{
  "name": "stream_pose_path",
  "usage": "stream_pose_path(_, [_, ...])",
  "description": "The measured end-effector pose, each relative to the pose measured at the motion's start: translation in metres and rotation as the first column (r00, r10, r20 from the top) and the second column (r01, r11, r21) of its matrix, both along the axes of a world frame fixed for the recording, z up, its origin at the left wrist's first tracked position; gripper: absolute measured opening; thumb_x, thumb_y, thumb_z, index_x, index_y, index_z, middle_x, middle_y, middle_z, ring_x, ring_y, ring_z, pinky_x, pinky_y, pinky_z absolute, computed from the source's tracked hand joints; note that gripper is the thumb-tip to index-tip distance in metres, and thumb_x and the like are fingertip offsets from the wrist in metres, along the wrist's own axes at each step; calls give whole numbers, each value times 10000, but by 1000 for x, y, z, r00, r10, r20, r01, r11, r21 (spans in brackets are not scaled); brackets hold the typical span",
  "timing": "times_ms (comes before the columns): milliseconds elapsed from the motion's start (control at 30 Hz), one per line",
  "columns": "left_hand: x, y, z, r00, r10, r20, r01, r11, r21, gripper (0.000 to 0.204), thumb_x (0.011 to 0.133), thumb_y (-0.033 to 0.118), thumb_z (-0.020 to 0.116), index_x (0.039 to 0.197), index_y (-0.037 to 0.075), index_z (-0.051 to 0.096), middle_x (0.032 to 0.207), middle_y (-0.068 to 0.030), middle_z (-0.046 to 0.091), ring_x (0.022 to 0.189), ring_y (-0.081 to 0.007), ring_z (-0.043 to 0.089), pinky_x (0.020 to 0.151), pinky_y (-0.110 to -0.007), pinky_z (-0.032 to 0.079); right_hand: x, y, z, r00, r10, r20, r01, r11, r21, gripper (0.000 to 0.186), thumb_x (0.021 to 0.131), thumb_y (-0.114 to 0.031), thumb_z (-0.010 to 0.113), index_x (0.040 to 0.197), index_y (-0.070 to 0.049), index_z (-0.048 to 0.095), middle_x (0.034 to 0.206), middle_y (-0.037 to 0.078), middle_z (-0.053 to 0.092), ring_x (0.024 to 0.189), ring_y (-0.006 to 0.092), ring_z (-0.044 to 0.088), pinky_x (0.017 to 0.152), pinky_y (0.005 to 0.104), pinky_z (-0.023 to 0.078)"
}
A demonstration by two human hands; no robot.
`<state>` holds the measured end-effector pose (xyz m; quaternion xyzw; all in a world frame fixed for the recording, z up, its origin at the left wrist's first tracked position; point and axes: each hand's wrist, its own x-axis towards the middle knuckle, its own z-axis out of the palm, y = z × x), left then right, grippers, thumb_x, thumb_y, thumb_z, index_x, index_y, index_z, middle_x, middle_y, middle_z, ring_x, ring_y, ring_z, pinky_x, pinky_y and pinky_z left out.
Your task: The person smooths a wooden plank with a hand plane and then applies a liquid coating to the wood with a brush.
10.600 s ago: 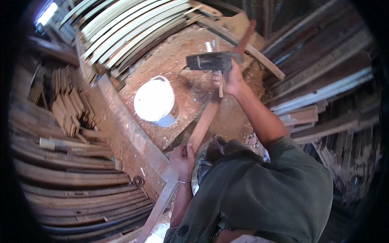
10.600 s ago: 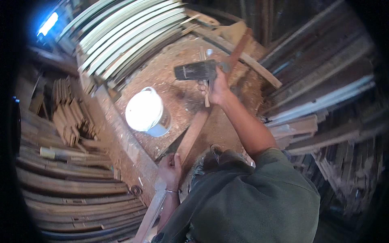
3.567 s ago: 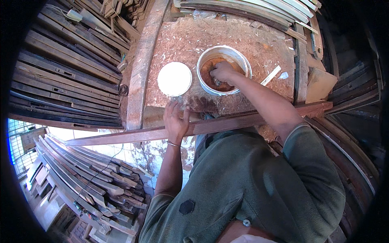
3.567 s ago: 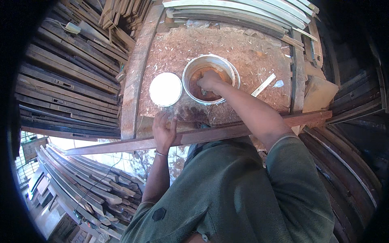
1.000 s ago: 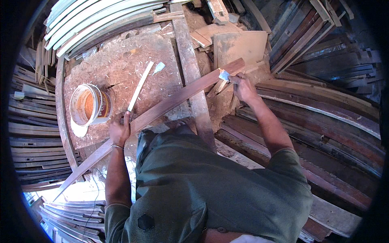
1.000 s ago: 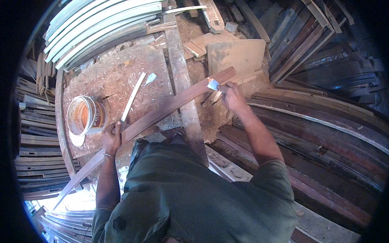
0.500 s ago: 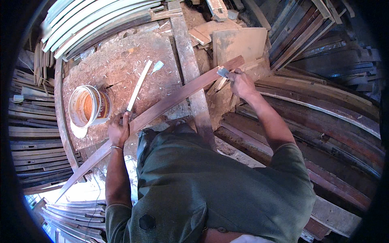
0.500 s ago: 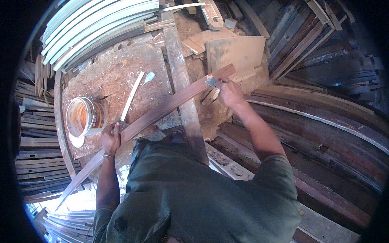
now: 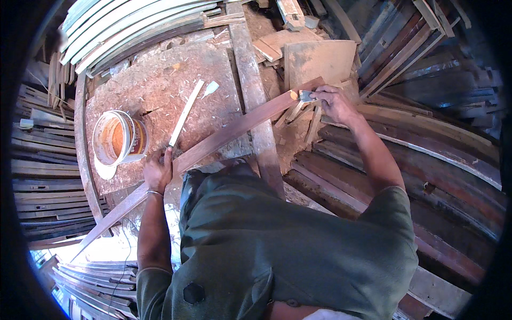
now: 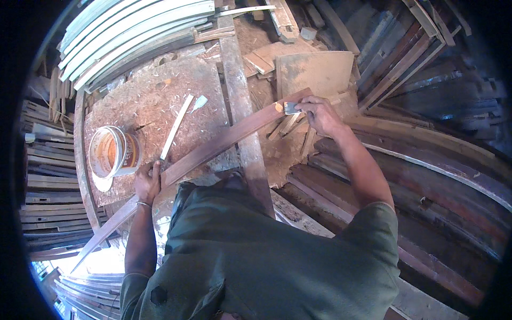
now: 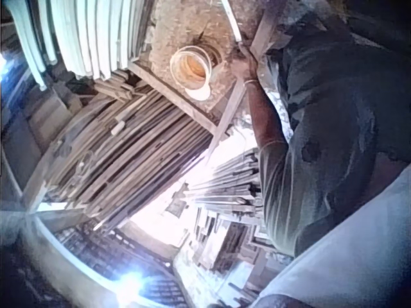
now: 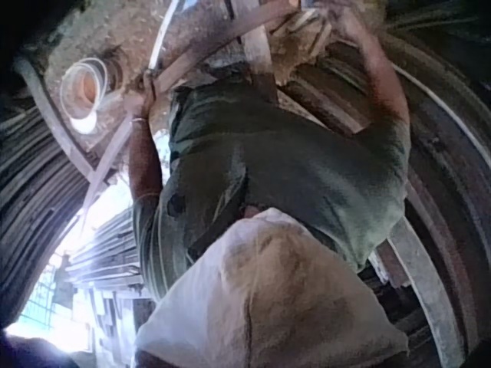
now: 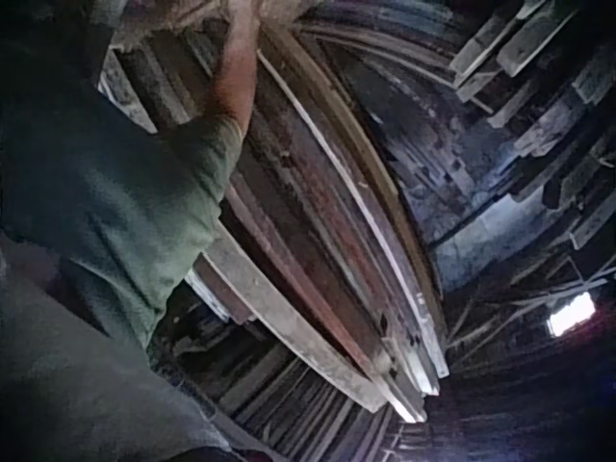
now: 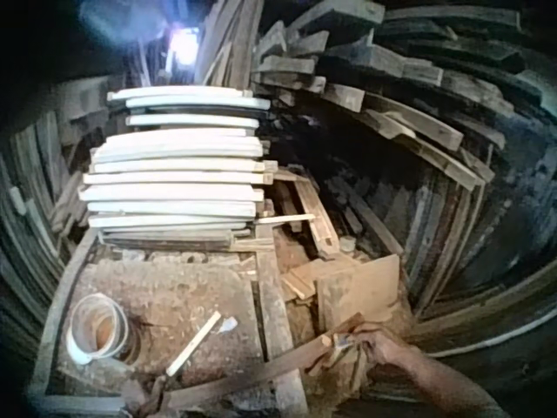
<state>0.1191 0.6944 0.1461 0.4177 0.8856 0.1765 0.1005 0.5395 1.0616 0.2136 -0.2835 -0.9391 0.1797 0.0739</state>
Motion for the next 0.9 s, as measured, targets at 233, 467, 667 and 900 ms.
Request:
stream_pose_path(233, [1, 2, 3, 999, 17, 46, -19, 999, 37, 401, 911, 424, 594, 923, 43, 720, 921, -202, 687, 892, -379, 651, 812, -452, 497, -14, 11, -21, 994, 105, -41, -105, 994, 1, 351, 711, 113, 611, 986, -75, 722, 991, 100, 646, 947, 297, 620, 840, 384, 508])
stream_pose_path(467, [3, -2, -1, 999, 48, 0, -48, 999, 8, 412, 905, 443, 598, 911, 49, 720, 928, -185, 686, 886, -378, 649, 789, -464, 499, -23, 16, -21, 977, 70, 201, -105, 979, 174, 362, 706, 39, 598, 987, -136, 746, 1016, 55, 640, 1103, 241, 561, 947, 391, 419])
stream_pose_path(667, [6, 2, 4, 997, 72, 7, -72, 997, 3, 396, 913, 409, 600, 914, 32, 720, 909, -200, 687, 875, -375, 653, 782, -450, 499, -6, 41, 12, 946, 23, 325, -96, 972, 212, 421, 736, 28, 567, 1076, -161, 726, 1063, 53, 625, 1099, 243, 559, 976, 385, 399])
stream_pose_path(900, [5, 4, 10, 1000, 20, 0, -20, 999, 28, 393, 916, 404, 597, 928, 30, 715, 892, -204, 687, 856, -380, 659, 759, -451, 503, -28, 18, -16, 957, 122, 264, -157, 981, 114, 418, 732, 13, 598, 1088, -171, 716, 1109, 67, 621, 1120, 261, 551, 992, 395, 398])
